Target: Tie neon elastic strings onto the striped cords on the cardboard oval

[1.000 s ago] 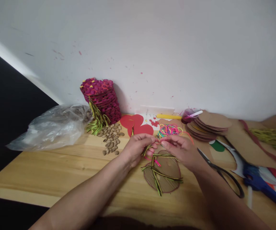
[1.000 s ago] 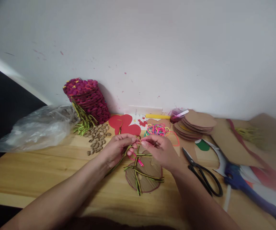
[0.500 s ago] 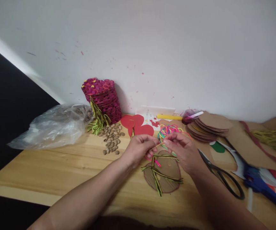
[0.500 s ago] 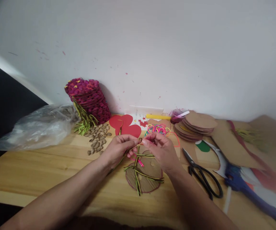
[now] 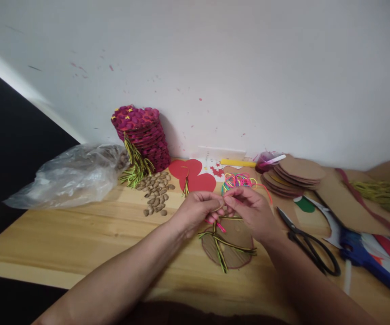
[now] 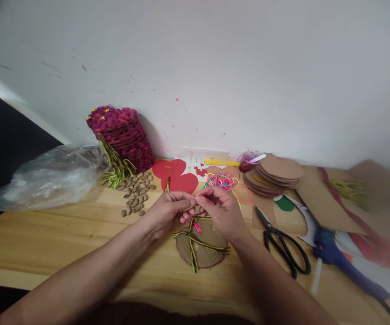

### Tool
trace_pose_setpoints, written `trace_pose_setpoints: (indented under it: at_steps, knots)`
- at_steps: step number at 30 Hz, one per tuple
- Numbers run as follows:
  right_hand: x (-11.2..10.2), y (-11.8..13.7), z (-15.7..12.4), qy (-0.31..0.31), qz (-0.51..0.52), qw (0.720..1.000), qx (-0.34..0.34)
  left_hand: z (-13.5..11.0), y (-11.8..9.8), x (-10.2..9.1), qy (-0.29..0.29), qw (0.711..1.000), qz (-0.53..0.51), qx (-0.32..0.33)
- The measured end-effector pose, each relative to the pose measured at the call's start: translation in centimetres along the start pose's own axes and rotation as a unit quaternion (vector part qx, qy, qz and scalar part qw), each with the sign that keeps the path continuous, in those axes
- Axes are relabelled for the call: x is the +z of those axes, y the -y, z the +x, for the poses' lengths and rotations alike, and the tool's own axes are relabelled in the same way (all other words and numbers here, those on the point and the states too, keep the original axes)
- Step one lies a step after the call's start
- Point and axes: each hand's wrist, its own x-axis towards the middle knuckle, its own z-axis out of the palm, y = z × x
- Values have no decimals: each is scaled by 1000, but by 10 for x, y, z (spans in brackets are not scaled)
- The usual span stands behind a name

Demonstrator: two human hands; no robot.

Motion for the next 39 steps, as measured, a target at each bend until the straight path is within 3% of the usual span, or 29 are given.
trace_pose_setpoints:
  at_steps: [9,23,39]
  knots:
    - [-7,2,3,19,-5,999,45,3,5,-3,4,1000,-19,-5]
    - [-21,4,7,62,-79,995,-2,1,1,-5,45,994,-81,-66]
    - [-18,5,7,42,-118,991,-48,2,3,-3,16,996,-65,-60]
